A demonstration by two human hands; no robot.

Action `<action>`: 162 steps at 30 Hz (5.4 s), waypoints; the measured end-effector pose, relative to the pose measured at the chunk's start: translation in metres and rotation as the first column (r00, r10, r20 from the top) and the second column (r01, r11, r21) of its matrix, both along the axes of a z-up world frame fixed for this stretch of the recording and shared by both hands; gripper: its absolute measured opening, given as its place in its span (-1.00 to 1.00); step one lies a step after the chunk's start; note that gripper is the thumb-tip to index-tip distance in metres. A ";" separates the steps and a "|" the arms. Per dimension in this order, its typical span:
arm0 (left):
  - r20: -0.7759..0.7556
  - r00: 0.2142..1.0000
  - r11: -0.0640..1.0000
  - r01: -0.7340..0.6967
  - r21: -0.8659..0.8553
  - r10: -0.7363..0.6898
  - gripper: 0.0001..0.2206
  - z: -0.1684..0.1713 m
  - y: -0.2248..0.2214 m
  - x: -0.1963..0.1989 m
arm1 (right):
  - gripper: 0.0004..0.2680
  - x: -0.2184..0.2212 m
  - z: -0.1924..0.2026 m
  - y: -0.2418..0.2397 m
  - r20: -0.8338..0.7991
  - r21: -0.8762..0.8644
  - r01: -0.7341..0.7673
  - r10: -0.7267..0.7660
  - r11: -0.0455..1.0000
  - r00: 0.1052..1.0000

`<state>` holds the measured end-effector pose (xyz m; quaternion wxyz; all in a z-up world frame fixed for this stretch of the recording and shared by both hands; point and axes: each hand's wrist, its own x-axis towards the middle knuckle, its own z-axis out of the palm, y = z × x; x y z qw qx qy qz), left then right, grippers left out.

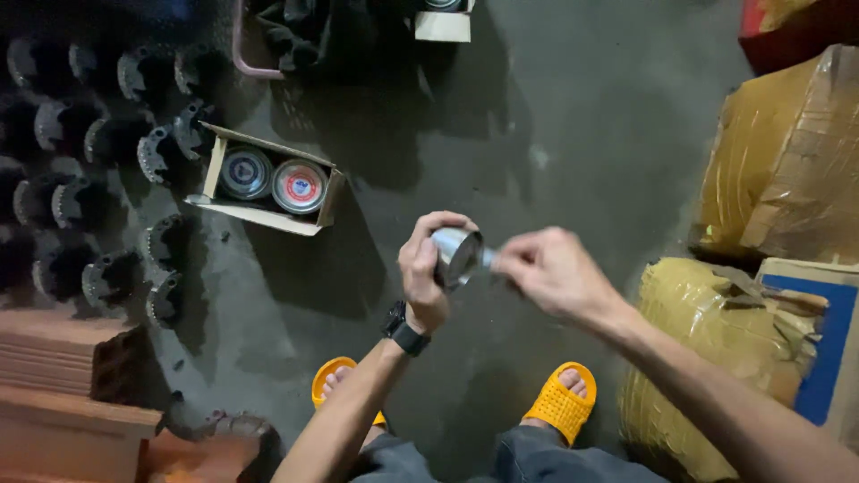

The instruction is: Mixing a grey paste or grease in a small metal container using a spatula.

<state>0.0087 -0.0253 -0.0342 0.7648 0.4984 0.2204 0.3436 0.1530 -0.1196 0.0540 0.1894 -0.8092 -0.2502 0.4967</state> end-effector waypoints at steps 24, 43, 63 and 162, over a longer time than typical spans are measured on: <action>-0.191 0.908 0.922 0.341 -0.182 -0.373 -0.47 -0.016 0.013 0.002 | -0.90 -0.006 0.039 0.012 0.661 -0.405 -0.778 0.742 0.480 0.114; -0.045 0.931 0.832 0.300 -0.467 -0.361 -0.54 -0.051 0.002 -0.001 | -0.93 -0.010 0.029 0.006 0.625 -0.194 -0.896 0.754 0.400 0.201; 0.141 0.922 0.528 0.328 -0.783 -0.362 -0.43 0.009 0.023 -0.006 | -0.84 -0.007 0.070 0.005 0.773 -0.080 -0.819 0.554 0.568 0.308; -0.069 0.959 0.784 0.182 -0.594 -0.275 -0.48 -0.031 -0.005 0.031 | -0.89 -0.006 0.036 0.017 0.587 -0.120 -0.620 0.559 0.775 0.585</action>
